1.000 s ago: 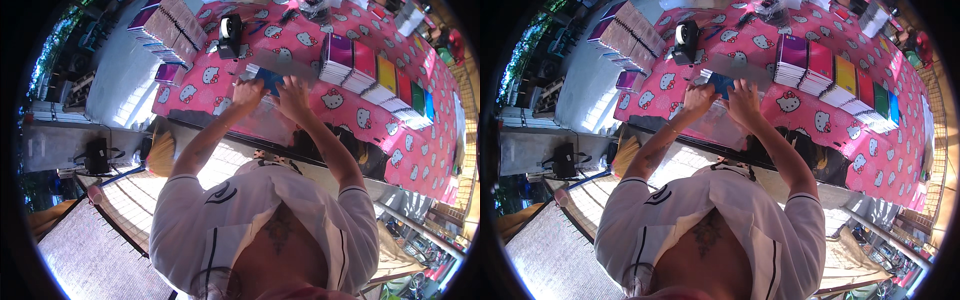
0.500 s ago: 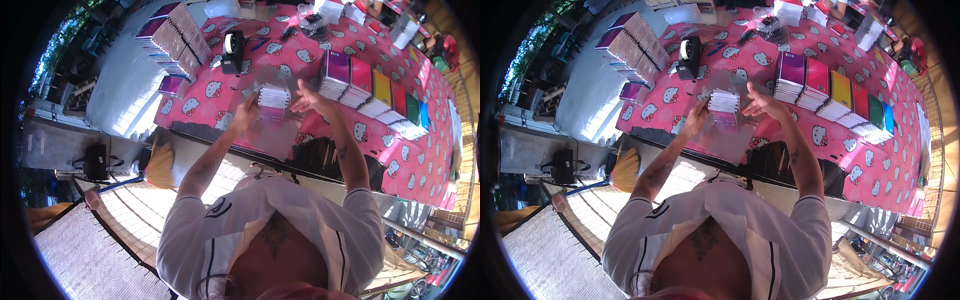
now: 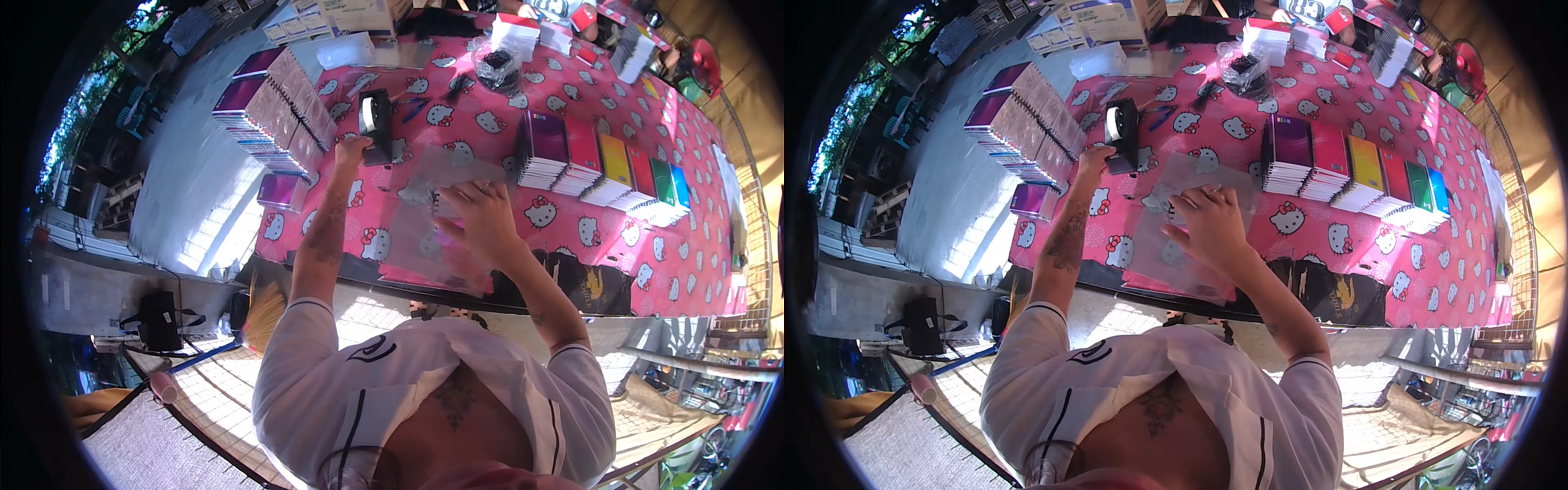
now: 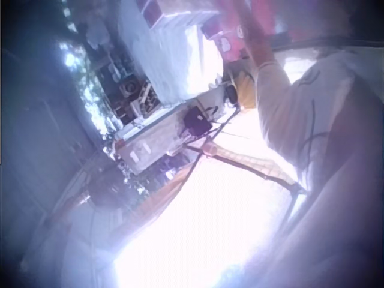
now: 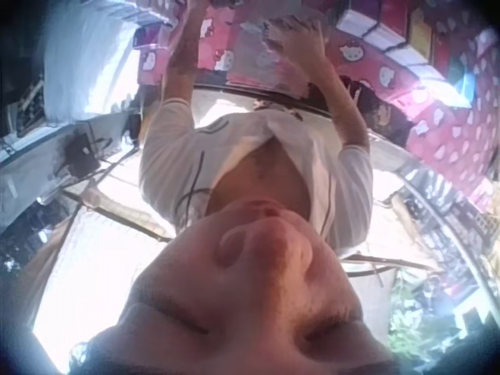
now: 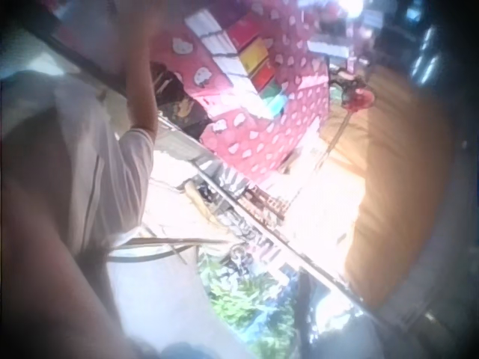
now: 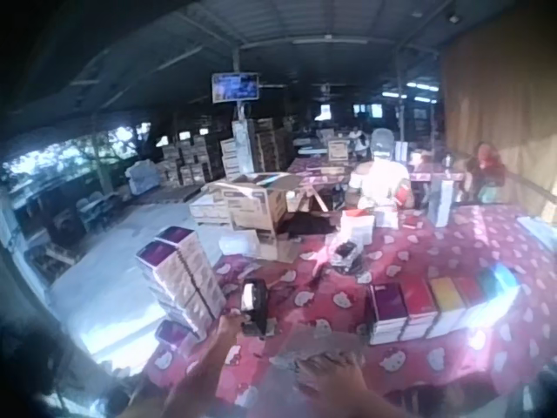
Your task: The person organizes colored notebooks into stacks and places them into clear plastic bags, using tape to seal each bag.
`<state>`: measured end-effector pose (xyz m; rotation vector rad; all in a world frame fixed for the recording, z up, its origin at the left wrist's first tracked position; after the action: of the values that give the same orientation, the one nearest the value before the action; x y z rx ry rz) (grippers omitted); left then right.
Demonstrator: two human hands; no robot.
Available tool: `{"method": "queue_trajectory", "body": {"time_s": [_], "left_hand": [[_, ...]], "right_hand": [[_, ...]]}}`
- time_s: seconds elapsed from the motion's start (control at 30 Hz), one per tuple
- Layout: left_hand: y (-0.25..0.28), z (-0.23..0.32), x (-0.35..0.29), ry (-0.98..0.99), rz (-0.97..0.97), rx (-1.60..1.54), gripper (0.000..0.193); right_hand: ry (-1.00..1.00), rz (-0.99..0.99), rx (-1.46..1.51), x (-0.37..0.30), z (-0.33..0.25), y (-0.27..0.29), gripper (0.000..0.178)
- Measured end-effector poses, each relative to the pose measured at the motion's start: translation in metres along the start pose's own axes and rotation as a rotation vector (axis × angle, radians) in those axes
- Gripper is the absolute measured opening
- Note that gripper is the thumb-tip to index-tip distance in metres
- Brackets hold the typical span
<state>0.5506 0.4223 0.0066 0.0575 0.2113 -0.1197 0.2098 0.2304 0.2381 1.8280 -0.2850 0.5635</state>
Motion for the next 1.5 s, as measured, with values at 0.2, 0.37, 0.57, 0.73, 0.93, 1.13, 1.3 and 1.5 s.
{"method": "queue_trajectory", "body": {"time_s": [0.2,0.37,0.57,0.73,0.93,1.13,1.3,1.5], "left_hand": [[-0.006,-0.027,-0.048,-0.084,0.081,-0.165,0.021],[-0.025,0.079,-0.081,-0.474,0.134,1.317,0.014],[-0.123,0.100,-0.203,-0.443,-0.976,0.198,0.014],[-0.140,0.136,-0.230,-1.045,-0.949,0.385,0.020],[-0.135,0.143,-0.226,-1.017,-0.877,0.460,0.016],[-0.175,0.136,-0.251,-1.104,-0.799,0.532,0.010],[-0.191,0.103,-0.236,-1.155,-0.728,0.575,0.048],[-0.192,0.083,-0.217,-0.629,-0.668,0.364,0.079]], "right_hand": [[-0.127,-0.088,-0.055,-0.005,0.003,-0.039,0.037],[-0.185,-0.048,-0.147,-0.010,0.004,-0.039,0.033],[-0.216,-0.031,-0.129,-0.007,-0.001,-0.034,0.031],[-0.173,-0.061,-0.124,0.002,-0.003,-0.032,0.026],[-0.628,0.228,0.673,-0.065,0.147,-0.039,0.017],[-0.549,0.008,0.945,-0.062,0.112,-0.114,0.031],[-0.460,0.000,1.048,-0.058,0.101,-0.128,0.053],[-0.541,-0.021,1.287,-0.055,0.109,-0.130,0.072]]}}
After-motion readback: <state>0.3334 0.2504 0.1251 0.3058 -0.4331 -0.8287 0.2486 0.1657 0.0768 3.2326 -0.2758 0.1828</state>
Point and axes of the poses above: each hand's wrist, its own x-axis towards the middle knuckle, its own y-axis out of the back of the hand, z = x × y, the point moved 10 cm from there along x, towards the middle knuckle, and after that the axes turned 3 degrees about -x, right-handed, at the moved point
